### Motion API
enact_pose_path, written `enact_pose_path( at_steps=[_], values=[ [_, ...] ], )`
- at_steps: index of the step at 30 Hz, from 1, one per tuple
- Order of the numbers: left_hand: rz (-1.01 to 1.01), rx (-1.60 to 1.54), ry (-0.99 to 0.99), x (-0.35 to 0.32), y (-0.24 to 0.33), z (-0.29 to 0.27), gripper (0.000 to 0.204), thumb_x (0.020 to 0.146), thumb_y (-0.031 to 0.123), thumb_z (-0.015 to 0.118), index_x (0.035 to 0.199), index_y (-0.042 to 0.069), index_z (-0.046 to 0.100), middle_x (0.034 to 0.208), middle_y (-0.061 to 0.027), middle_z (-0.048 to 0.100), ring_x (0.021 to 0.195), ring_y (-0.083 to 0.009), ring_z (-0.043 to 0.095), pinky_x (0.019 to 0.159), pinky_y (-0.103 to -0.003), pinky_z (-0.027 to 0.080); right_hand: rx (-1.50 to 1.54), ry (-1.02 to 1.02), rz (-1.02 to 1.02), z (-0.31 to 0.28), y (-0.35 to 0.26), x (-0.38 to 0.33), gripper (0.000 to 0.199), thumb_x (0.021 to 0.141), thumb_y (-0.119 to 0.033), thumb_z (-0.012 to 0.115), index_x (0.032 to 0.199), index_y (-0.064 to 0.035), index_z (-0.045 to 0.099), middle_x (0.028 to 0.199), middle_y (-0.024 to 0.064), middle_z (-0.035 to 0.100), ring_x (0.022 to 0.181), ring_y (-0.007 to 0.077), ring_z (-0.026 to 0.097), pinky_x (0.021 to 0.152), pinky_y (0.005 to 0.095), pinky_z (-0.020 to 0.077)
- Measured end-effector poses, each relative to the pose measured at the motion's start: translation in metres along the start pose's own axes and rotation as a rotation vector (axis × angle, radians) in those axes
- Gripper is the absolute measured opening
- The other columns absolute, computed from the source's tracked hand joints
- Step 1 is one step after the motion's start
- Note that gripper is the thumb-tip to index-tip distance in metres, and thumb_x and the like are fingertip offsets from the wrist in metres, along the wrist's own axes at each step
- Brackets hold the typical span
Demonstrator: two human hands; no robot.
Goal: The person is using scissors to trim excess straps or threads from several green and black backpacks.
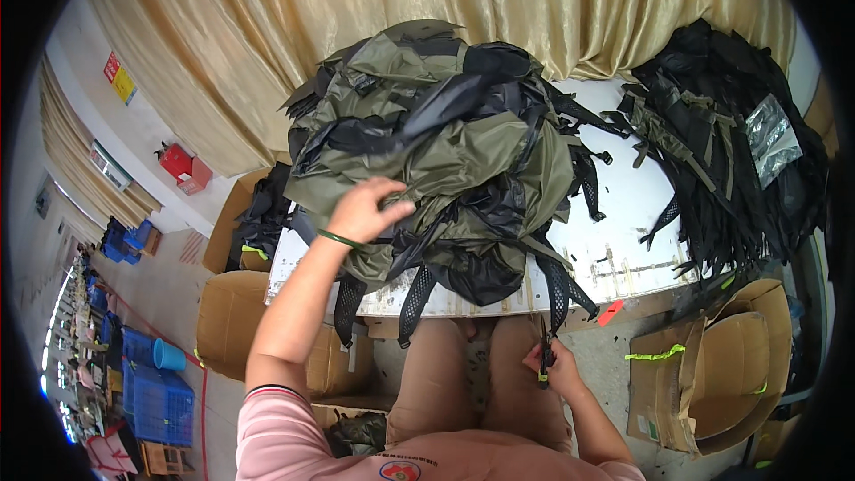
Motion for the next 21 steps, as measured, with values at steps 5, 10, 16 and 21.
enact_pose_path(
  at_steps=[5,10,16,21],
  values=[
    [0.269,0.078,0.604,0.08,0.04,-0.07,0.026,0.084,0.023,0.065,0.068,0.004,0.057,0.064,-0.0098,0.053,0.055,-0.0259,0.052,0.051,-0.035,0.04,0.071,0.045,0.06,0.0,-0.012,-0.002,0.018,0.079,0.008,0.067,0.087,-0.001,0.053,0.082,0.0058,0.061,0.078,0.0131,0.062,0.072,0.0281,0.0563],
    [0.124,0.428,0.364,0.191,0.026,-0.039,0.025,0.084,0.011,0.054,0.106,0.016,0.063,0.098,-0.0111,0.062,0.095,-0.0311,0.06,0.08,-0.044,0.046,0.313,0.117,0.145,0.0,0.004,0.002,0.027,0.074,-0.002,0.078,0.087,-0.005,0.054,0.077,0.0017,0.061,0.072,0.0087,0.057,0.066,0.0246,0.0483],
    [-0.196,0.757,-0.075,0.239,0.003,-0.006,0.032,0.082,0.011,0.054,0.109,0.023,0.065,0.113,-0.0101,0.062,0.108,-0.0302,0.059,0.085,-0.046,0.048,-0.047,0.13,0.061,-0.006,0.003,-0.005,0.028,0.074,-0.007,0.08,0.086,-0.0051,0.055,0.075,0.0015,0.062,0.069,0.0082,0.057,0.065,0.0249,0.048],
    [-0.153,0.338,0.472,0.241,-0.015,-0.073,0.019,0.083,0.026,0.059,0.089,0.01,0.067,0.095,-0.0187,0.065,0.091,-0.0363,0.063,0.078,-0.046,0.049,-0.143,0.109,0.016,-0.02,0.003,-0.007,0.026,0.075,-0.009,0.079,0.085,-0.0044,0.055,0.073,0.0021,0.061,0.068,0.0086,0.057,0.064,0.0248,0.0475]
  ],
)
Point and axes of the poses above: each hand's wrist, its own x-axis towards the middle knuckle, its own z-axis out of the palm, y = z × x, the point moved 2 cm from there along x, towards the middle knuckle
